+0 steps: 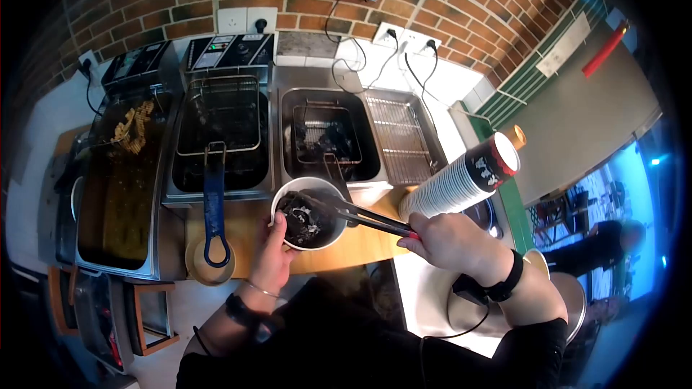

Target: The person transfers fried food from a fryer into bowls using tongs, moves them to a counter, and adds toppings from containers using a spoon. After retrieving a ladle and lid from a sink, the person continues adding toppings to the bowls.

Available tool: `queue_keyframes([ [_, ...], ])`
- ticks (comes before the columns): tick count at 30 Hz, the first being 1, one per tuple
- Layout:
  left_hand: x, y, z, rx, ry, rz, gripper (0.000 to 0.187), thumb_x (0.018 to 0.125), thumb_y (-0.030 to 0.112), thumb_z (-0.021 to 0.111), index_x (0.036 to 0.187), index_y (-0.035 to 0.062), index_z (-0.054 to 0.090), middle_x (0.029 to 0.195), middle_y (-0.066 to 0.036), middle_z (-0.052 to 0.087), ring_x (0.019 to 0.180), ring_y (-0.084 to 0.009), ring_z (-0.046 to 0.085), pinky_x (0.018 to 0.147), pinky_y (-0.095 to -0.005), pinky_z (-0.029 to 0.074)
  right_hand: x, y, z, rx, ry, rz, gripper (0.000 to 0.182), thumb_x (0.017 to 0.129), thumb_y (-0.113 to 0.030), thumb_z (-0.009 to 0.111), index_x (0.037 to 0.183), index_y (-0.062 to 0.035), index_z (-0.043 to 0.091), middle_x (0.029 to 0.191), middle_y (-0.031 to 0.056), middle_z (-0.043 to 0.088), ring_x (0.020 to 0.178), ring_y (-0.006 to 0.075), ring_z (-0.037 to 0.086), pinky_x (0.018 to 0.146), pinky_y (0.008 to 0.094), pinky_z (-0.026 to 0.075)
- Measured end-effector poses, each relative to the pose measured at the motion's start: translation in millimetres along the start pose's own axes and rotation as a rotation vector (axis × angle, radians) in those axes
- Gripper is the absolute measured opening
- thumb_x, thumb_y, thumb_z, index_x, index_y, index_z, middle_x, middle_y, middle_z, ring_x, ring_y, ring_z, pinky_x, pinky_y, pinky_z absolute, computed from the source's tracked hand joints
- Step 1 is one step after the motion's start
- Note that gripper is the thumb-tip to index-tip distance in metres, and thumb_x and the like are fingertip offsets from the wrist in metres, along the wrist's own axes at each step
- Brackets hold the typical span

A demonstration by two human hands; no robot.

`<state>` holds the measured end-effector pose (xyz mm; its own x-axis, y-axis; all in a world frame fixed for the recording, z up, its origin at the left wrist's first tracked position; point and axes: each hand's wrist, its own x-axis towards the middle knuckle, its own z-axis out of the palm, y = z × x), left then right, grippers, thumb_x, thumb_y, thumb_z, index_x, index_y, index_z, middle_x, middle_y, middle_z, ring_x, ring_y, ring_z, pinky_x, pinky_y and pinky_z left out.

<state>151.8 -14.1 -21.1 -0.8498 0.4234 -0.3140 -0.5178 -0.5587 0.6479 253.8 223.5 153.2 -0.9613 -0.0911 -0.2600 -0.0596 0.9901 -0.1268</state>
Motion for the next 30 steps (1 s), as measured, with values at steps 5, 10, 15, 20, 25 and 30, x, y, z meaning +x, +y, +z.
queue_keyframes([
  [5,-21,-3,-13,0.114,-0.065,-0.088,0.037,0.096,0.037,0.053,0.121,0.0116,0.042,0.122,-0.007,0.052,0.112,-0.0223,0.055,0.090,-0.0449,0.050,-25,-32,36,-0.081,-0.022,0.104,0.036,0.093,-0.040,0.053,0.091,-0.0038,0.053,0.056,0.0114,0.058,0.051,0.0330,0.060,0.049,0.0409,0.049],
  [10,-31,-28,-26,0.159,-0.127,-0.281,0.046,0.091,0.036,0.062,0.121,0.0090,0.039,0.117,-0.009,0.052,0.104,-0.0221,0.057,0.081,-0.0436,0.053,-60,-49,61,-0.066,-0.123,0.297,0.037,0.093,-0.041,0.051,0.089,-0.0043,0.052,0.056,0.0107,0.059,0.053,0.0324,0.061,0.050,0.0401,0.050],
  [15,-26,-60,-23,0.212,-0.260,-0.332,0.047,0.092,0.036,0.061,0.123,0.0088,0.038,0.115,-0.008,0.052,0.103,-0.0191,0.057,0.081,-0.0370,0.054,-112,-47,55,0.003,-0.048,0.462,0.040,0.089,-0.044,0.057,0.087,-0.0043,0.052,0.058,0.0135,0.059,0.056,0.0341,0.061,0.053,0.0414,0.050],
  [20,-18,-112,-4,0.316,-0.356,-0.504,0.046,0.091,0.035,0.063,0.121,0.0100,0.040,0.113,-0.006,0.054,0.102,-0.0168,0.058,0.081,-0.0372,0.054,-184,-38,58,0.230,0.074,0.808,0.037,0.088,-0.040,0.060,0.090,-0.0042,0.052,0.063,0.0155,0.060,0.060,0.0350,0.061,0.058,0.0417,0.049],
  [25,-4,-216,25,0.369,-0.474,-0.718,0.042,0.089,0.029,0.067,0.118,0.0105,0.044,0.109,-0.007,0.056,0.089,-0.0154,0.061,0.065,-0.0315,0.055,-243,-32,109,0.509,0.294,1.021,0.035,0.089,-0.035,0.062,0.095,-0.0017,0.053,0.069,0.0154,0.061,0.065,0.0311,0.061,0.058,0.0386,0.047],
  [30,-1,-361,42,0.676,-0.667,-0.584,0.067,0.082,0.040,0.073,0.124,-0.0023,0.043,0.112,-0.014,0.058,0.099,-0.0228,0.058,0.083,-0.0340,0.049,-267,-38,156,0.716,0.393,1.137,0.034,0.088,-0.032,0.065,0.099,-0.0007,0.057,0.071,0.0162,0.059,0.066,0.0314,0.058,0.064,0.0381,0.047],
])
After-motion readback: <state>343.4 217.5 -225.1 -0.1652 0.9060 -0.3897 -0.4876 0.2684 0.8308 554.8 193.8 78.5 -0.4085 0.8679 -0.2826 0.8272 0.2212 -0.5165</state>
